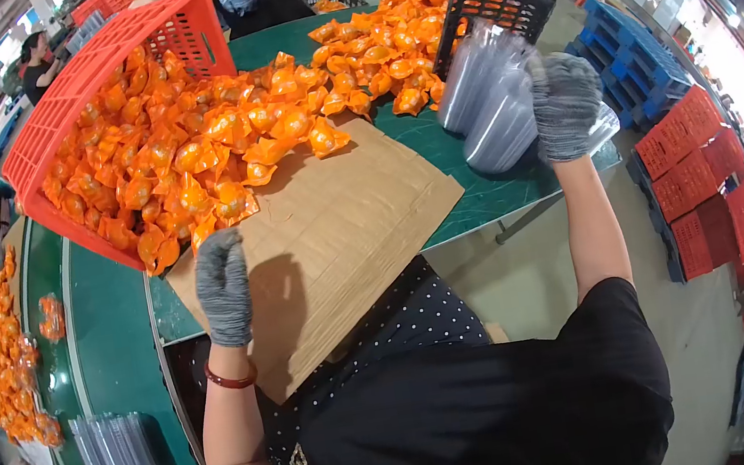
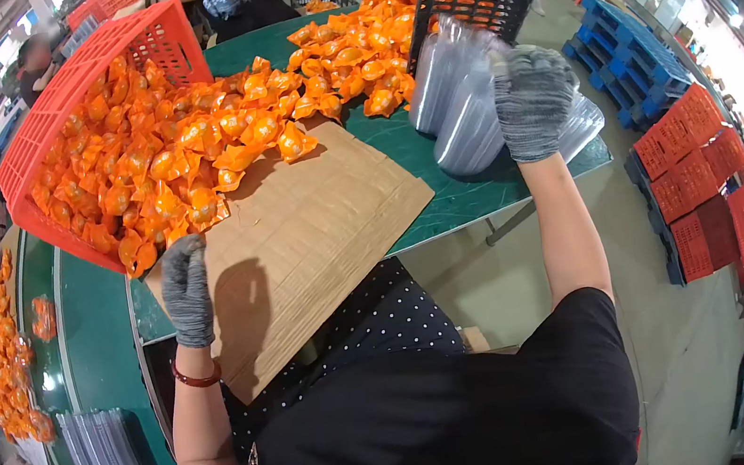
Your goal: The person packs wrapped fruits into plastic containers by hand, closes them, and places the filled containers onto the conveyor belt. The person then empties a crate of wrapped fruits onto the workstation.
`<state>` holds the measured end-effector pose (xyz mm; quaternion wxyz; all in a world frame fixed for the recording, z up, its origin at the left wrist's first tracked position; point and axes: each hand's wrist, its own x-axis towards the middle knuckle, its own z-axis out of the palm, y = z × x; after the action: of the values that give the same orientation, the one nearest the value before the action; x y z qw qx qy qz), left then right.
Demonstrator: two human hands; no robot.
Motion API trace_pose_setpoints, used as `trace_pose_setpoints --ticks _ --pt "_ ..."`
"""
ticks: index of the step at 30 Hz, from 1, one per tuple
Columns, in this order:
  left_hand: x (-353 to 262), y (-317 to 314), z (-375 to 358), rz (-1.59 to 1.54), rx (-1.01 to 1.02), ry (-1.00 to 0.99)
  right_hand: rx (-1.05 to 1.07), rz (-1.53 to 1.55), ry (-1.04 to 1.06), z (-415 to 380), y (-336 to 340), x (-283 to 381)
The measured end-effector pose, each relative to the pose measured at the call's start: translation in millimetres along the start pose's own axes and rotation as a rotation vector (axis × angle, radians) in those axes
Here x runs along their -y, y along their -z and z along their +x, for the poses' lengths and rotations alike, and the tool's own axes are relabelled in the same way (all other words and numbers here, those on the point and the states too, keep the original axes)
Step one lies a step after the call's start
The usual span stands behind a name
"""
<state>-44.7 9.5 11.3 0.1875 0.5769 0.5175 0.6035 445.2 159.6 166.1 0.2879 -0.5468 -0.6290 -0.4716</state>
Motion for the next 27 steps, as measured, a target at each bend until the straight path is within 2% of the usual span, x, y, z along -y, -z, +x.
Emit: trace_pose_setpoints --ticks 2,3,4,6,7,8,10,11,12,15,16,17,19,21,23,24,27 --pt "-5.3 -10.9 -4.7 0.016 0.046 0.009 -0.049 0.094 -0.005 -0.3 5.3 17.2" --pt "-12.9 -18.5 -6.5 0.064 0.054 -0.070 -0.070 0.142 -0.010 -3.5 9.8 25.7" --pt "-22.4 -25.6 -6.8 0.115 0.061 -0.147 -0.225 0.176 0.151 -15.2 3.7 34.7" --pt "-49.4 -36.0 -7.4 0.246 0.088 -0.268 -0.277 0.314 0.271 -28.7 19.9 89.8" --pt "-61.7 -42.0 -6.2 0.319 0.110 -0.319 -0.184 0.296 0.396 -64.7 6.8 109.4" --pt "-64.7 -48.9 -6.4 0.371 0.158 -0.379 0.162 0.378 0.519 -71.5 22.2 139.0" --pt "-66.3 -61.4 -6.0 0.473 0.280 -0.459 0.174 0.866 0.565 -91.1 37.7 195.9" --pt "-63.9 -67.6 -7.0 0.525 0.355 -0.475 0.351 0.931 0.548 -90.2 53.4 220.4" --pt "-60.6 -72.5 -8.4 0.577 0.432 -0.490 0.508 1.158 0.484 -102.5 50.2 246.5" --pt "-44.7 -76.2 -11.4 0.686 0.582 -0.225 0.566 1.225 0.749 -85.5 55.7 240.1" --pt "-36.8 -71.1 -11.3 0.605 0.549 -0.186 0.647 1.259 0.674 -68.6 52.1 238.4" --pt "-27.2 -67.8 -8.9 0.667 0.523 -0.239 0.394 1.371 0.467 -79.8 31.2 239.8" --pt "-7.6 -66.5 -2.4 0.784 0.474 -0.346 0.505 1.241 0.056 -83.4 -11.6 246.5" --pt "-2.2 -68.7 1.9 0.670 0.579 -0.447 0.459 1.040 -0.080 -68.4 -63.5 262.7" --pt "-7.9 -71.9 11.1 0.554 0.734 -0.551 0.715 0.851 -0.001 -38.5 -74.8 273.9" --pt "-5.0 -76.1 12.6 0.610 0.785 -0.619 0.838 0.751 0.039 -28.1 -77.2 279.0" --pt "-3.5 -75.4 26.5 0.454 0.801 -0.648 0.938 0.610 0.059 -18.7 -85.5 293.3"
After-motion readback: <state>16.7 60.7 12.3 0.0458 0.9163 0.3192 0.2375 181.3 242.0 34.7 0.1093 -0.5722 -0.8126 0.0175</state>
